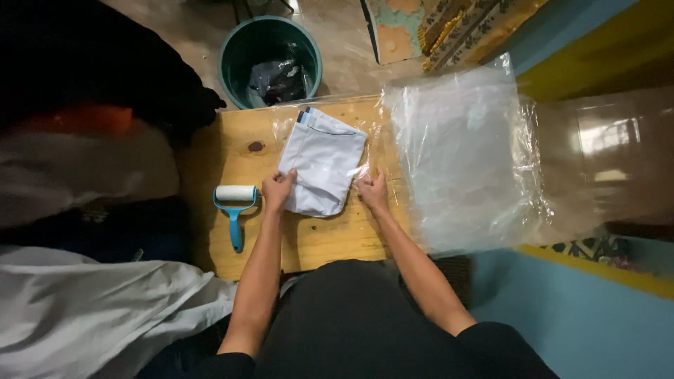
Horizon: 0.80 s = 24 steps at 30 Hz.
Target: The person wraps a folded white garment in a clear plastic sheet on a wooden table. They smooth the plastic around the item and fold the edges to enclose it.
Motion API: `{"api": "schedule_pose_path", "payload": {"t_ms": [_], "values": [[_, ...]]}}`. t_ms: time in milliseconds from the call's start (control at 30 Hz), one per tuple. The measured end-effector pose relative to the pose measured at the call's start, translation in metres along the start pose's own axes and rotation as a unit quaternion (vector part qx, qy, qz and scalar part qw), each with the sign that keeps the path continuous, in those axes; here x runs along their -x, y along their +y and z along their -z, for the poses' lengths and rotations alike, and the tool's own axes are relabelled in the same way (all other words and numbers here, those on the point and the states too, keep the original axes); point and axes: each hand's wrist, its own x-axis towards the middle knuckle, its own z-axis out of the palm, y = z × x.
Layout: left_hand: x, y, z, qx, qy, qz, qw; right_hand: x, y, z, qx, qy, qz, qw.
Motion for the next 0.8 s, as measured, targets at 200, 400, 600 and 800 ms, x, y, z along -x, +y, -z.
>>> {"api": "schedule_pose_path", "payload": {"t_ms": [200, 400, 600, 800], "values": [[0.08, 0.005, 0.005, 0.004, 0.045, 0.049, 0.998, 0.078, -0.025, -0.002, 0.07, -0.059, 0.114, 0.989], [0.145, 0.006, 0.03, -0.028, -0.032, -0.009, 0.999, 0.084, 0.011, -0.006, 0.149, 0.042, 0.073, 0.985], [0.111, -0.042, -0.008, 0.075, -0.005, 0.047, 0.996, 0.089, 0.012, -0.011, 0.12, -0.013, 0.105, 0.987], [0.086, 0.111, 0.06, 0.213, 0.006, 0.046, 0.976, 0.009, -0.087, -0.025, 0.083, 0.073, 0.14, 0.984]]}}
